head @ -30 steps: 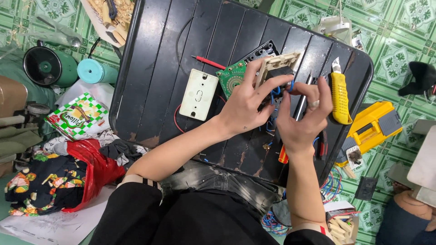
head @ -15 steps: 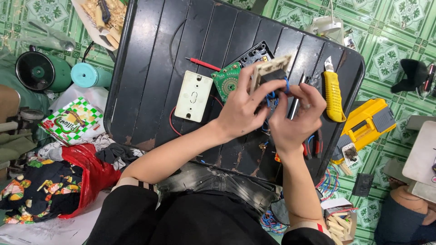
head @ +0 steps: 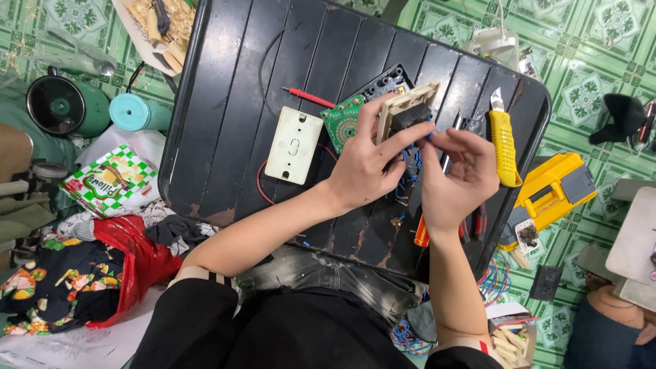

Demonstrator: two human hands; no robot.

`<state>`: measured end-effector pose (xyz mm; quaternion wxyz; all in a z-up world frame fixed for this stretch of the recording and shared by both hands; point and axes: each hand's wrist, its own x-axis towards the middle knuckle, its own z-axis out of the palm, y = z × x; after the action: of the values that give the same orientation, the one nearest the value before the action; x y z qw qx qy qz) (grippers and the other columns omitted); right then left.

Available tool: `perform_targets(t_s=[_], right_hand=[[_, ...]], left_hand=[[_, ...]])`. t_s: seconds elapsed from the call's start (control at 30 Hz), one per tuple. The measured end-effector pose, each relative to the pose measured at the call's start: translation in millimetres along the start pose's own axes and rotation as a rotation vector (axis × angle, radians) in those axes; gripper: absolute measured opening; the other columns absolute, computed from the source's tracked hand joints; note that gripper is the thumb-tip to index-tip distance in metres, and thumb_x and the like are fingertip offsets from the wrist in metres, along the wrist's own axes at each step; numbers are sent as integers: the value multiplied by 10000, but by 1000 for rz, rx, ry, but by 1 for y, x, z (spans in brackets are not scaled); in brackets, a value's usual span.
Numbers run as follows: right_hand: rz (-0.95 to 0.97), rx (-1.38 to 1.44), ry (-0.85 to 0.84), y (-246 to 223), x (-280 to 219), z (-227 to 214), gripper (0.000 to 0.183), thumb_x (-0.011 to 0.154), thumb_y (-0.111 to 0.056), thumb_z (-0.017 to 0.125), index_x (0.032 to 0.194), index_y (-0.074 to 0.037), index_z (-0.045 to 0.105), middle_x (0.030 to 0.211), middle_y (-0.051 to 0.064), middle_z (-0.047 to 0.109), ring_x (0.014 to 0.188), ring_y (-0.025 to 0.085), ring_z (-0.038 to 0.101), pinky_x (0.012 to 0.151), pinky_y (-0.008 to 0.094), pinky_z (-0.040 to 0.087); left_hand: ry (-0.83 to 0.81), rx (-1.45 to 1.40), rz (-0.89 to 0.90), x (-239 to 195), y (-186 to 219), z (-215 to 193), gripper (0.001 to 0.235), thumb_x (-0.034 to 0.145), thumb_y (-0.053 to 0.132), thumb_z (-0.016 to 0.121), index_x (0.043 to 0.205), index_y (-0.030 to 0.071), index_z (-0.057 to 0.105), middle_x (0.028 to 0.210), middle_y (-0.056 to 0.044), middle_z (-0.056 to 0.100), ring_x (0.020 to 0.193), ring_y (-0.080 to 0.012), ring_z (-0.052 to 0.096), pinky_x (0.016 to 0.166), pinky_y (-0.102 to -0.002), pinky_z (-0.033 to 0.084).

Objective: The person uses a screwdriver to loosen and tighten screws on a white electrical switch while holding it in their left hand. They adjust blue wires inside the switch housing and repeatedly check the connections throughout the clip.

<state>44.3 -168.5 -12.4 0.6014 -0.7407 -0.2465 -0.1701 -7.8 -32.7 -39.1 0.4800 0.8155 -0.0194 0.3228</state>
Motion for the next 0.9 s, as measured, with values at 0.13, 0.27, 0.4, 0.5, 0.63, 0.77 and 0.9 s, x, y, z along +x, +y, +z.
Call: perform_targets(t_s=[0.13, 0.27, 0.4, 0.5, 0.63, 0.77, 0.9], right_hand=[[135, 67, -54, 15, -2, -12, 358, 846, 211, 851, 1098, 80, 633, 939, 273, 728, 963, 367, 753, 793, 423, 635], [170, 48, -60, 17, -1, -12, 379, 829, 191, 874, 1101, 70, 640, 957, 291, 724, 951, 372, 752, 787, 429, 632], [163, 20, -64, 8, 3, -10, 380, 834, 181, 885, 1100, 69, 637, 951, 286, 729, 942, 337, 753, 794, 412, 624], [168, 28, -45, 2, 4, -4, 419, 844, 182, 880, 1149, 43, 630, 943, 265, 720, 886, 294, 752, 754, 385, 623], [92, 48, -35, -2, 6, 1, 290, 812, 206, 899, 975, 71, 700, 885, 237, 717, 843, 318, 757, 701, 369, 608], [33, 40, -32, -5, 7, 6, 241, 820, 206, 887, 953, 70, 739, 885, 243, 734, 856, 325, 753, 699, 367, 599], [-63, 18, -32, -13, 9, 6, 223, 829, 215, 890, 940, 74, 757, 875, 243, 744, 831, 309, 749, 680, 365, 587]], left_hand=[[-35, 35, 48, 3, 4, -5, 653, 901, -57, 615, 1427, 329, 595, 1528, -189, 363, 1030, -488, 725, 837, -577, 672], [-49, 31, 37, 8, 13, -8, 670, 950, -51, 565, 1478, 361, 542, 1531, -205, 346, 889, -468, 740, 784, -574, 682], [-46, 35, 29, 5, 8, -4, 674, 928, -50, 584, 1454, 371, 571, 1536, -199, 346, 896, -471, 746, 768, -576, 674], [-22, 47, 17, 5, 6, -4, 680, 911, -44, 580, 1441, 382, 583, 1532, -183, 367, 860, -427, 758, 767, -538, 687], [-1, -42, -34, 5, 5, -4, 656, 883, -31, 642, 1400, 373, 623, 1528, -164, 349, 976, -471, 744, 824, -568, 670], [40, -78, -49, 5, 3, -4, 638, 894, -37, 621, 1400, 350, 628, 1517, -178, 342, 1011, -478, 730, 852, -583, 660], [58, -76, -46, 1, 1, 1, 656, 888, -33, 638, 1410, 363, 625, 1543, -170, 325, 1089, -461, 724, 928, -581, 648]])
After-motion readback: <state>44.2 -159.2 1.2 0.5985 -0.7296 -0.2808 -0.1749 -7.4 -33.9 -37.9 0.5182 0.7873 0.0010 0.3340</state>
